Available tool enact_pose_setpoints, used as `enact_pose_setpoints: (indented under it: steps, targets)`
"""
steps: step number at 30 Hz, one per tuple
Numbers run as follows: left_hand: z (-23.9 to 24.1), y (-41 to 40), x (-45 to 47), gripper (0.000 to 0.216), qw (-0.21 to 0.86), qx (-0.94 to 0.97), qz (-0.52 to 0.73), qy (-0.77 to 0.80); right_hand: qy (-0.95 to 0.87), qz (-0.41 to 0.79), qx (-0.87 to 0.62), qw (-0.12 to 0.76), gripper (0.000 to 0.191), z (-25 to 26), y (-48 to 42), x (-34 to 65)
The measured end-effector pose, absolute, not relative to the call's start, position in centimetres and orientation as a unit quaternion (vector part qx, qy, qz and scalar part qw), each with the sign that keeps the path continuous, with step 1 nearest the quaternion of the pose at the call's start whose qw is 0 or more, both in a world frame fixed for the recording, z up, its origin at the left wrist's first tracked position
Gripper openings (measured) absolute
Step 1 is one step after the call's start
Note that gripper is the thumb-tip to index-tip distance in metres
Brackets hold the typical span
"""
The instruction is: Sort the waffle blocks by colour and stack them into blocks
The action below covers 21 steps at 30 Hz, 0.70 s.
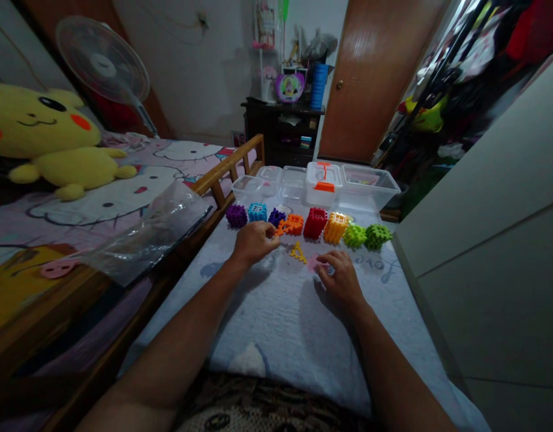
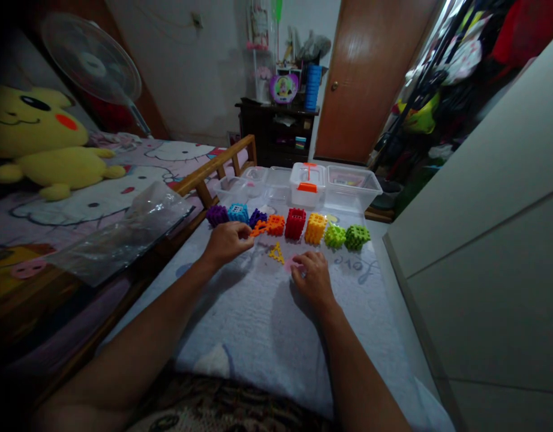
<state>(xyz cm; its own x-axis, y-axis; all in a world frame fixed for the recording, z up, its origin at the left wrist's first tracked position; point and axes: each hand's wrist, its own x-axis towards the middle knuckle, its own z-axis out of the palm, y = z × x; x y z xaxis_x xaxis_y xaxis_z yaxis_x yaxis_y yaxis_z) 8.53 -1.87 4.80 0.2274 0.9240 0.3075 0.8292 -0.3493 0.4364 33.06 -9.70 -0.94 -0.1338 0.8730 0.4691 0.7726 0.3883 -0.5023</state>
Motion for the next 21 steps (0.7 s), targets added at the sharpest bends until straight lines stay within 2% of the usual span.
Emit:
enact_pose_setpoints:
  steps: [10, 21]
  targets:
    - [5.1, 1.4, 14.3, 0.019, 0.075, 0.693, 0.213, 0.685, -0.751, 0.083, -0.550, 0.355, 0.014, -0.7, -9.7, 33.4]
    - [3.7, 2.3, 16.3, 0.022, 0.074, 0.683, 0.199, 0.699, -0.748, 0.085, -0.557, 0.351, 0.014, -0.7, -9.7, 33.4]
